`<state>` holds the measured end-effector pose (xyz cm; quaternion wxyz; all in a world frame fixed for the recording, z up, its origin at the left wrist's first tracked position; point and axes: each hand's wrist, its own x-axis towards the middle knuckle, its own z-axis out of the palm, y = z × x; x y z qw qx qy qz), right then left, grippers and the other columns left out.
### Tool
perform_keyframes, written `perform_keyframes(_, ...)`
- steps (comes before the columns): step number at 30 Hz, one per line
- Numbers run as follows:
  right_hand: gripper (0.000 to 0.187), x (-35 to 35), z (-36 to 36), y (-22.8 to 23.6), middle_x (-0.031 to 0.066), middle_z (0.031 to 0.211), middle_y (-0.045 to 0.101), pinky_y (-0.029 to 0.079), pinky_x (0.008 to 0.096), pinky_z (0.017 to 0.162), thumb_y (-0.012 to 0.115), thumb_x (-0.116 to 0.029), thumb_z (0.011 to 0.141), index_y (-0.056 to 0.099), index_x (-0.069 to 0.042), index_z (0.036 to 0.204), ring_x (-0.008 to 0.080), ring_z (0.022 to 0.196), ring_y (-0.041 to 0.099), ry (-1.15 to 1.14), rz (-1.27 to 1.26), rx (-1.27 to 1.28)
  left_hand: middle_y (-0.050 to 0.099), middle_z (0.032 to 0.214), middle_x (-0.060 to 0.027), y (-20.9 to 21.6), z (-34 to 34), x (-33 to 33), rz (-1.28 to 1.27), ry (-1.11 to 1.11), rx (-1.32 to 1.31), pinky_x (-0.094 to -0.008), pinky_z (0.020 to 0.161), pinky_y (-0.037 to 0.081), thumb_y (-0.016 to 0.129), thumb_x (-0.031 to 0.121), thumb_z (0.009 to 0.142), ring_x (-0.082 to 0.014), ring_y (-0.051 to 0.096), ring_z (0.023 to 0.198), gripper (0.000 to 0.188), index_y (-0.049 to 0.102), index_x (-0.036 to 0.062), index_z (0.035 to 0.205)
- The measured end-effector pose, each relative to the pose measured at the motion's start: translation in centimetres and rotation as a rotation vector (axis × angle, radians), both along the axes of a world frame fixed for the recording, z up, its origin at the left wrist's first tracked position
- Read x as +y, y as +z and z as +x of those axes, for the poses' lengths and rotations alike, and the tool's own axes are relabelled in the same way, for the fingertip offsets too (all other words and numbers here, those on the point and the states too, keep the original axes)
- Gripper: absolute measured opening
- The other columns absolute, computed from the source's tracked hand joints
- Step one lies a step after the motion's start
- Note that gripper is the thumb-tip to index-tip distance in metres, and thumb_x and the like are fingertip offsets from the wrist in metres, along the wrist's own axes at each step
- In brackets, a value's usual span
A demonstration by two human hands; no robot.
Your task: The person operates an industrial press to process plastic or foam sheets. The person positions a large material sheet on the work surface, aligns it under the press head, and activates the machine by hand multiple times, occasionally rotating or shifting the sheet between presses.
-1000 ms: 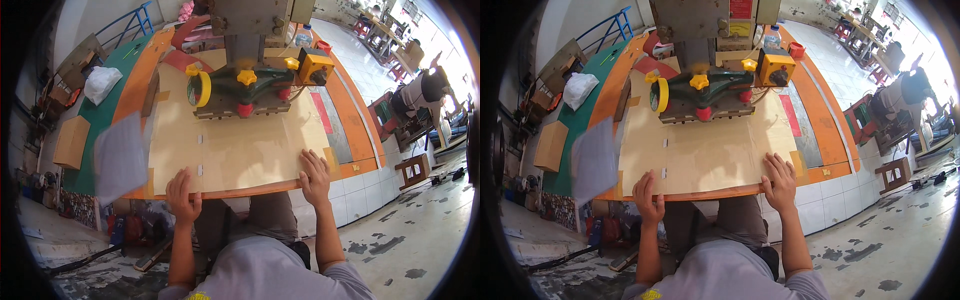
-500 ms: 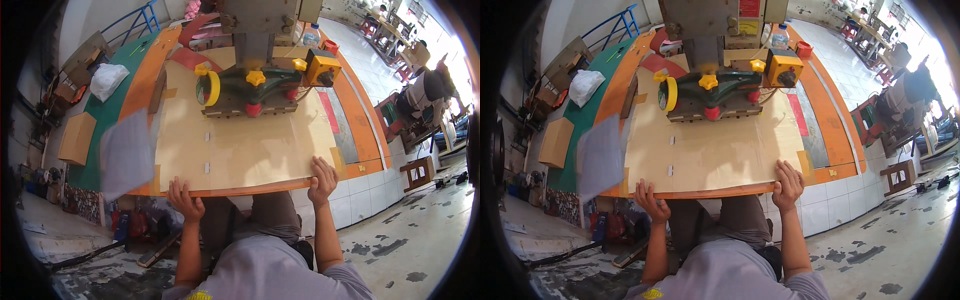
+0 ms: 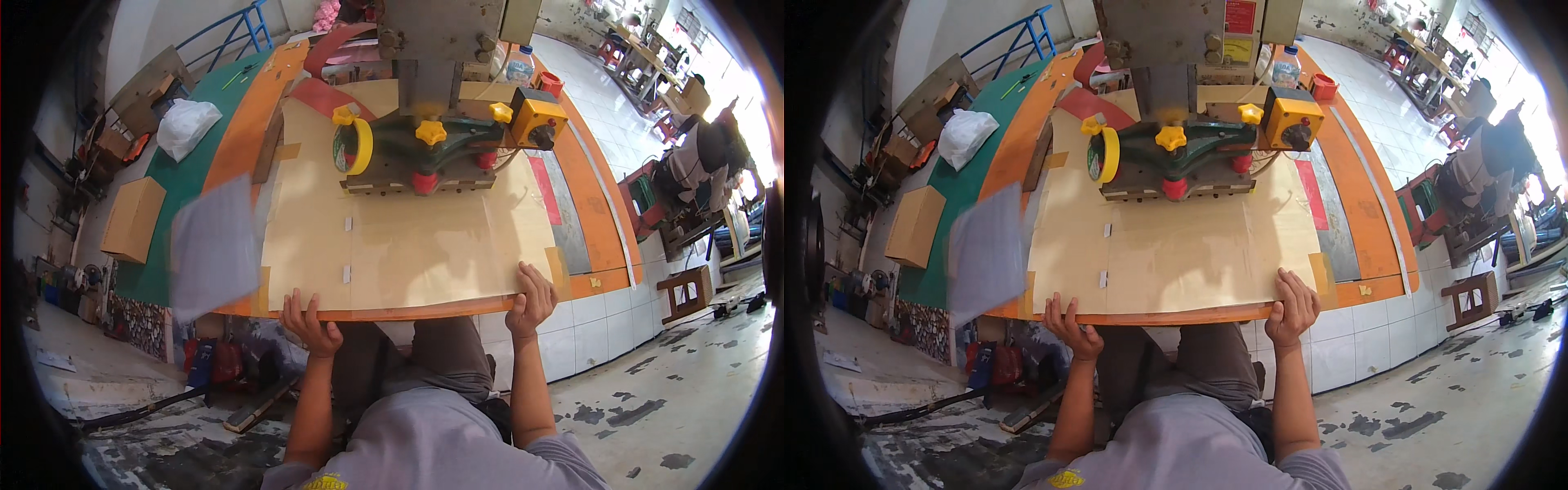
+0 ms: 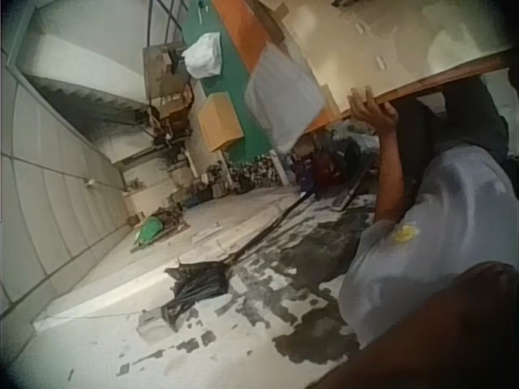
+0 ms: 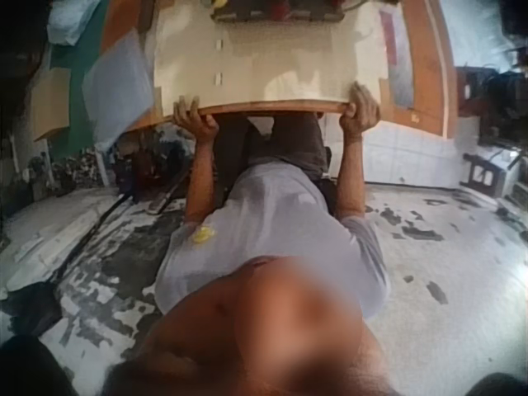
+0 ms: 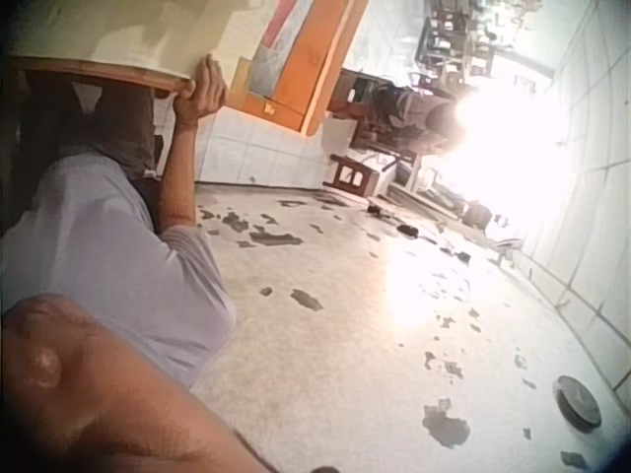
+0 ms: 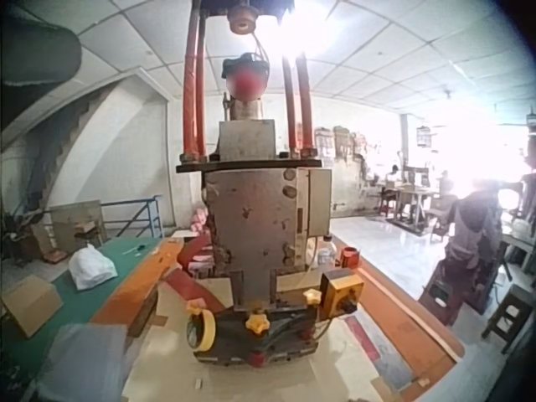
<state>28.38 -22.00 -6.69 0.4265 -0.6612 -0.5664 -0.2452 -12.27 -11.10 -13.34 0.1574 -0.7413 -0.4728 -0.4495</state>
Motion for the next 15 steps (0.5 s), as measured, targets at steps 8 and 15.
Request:
perform_keyframes(8,0.044,-0.15,-0.01,0.02,0.0080,0.123,0.078,0.043,0.0373,0.105,0.041,-0.033,0.111,0.075,-0.006,0.112,0.0266,0.119,0.072,0.002,-0.013,0.014,0.047,0.156,-0.0253,-0.11,-0.03,-0.01,0.010,0.007,-0.002,-0.0645,0.121,0.023,0.034,0.046,0.108,-0.0471,0.041,0.146,0.057,0.057,0.0054,0.141)
perform_keyframes(15,0.043,-0.46,0.04,0.15,0.0079,0.122,0.078,0.042,0.0382,0.106,0.045,-0.035,0.109,0.075,-0.005,0.113,0.0279,0.119,0.072,0.029,-0.044,0.055,0.047,0.156,-0.0250,0.23,0.22,-0.21,-0.020,0.004,-0.010,-0.0639,0.121,0.022,0.034,0.045,0.107,-0.0462,0.040,0.146,0.057,0.057,0.0057,0.141)
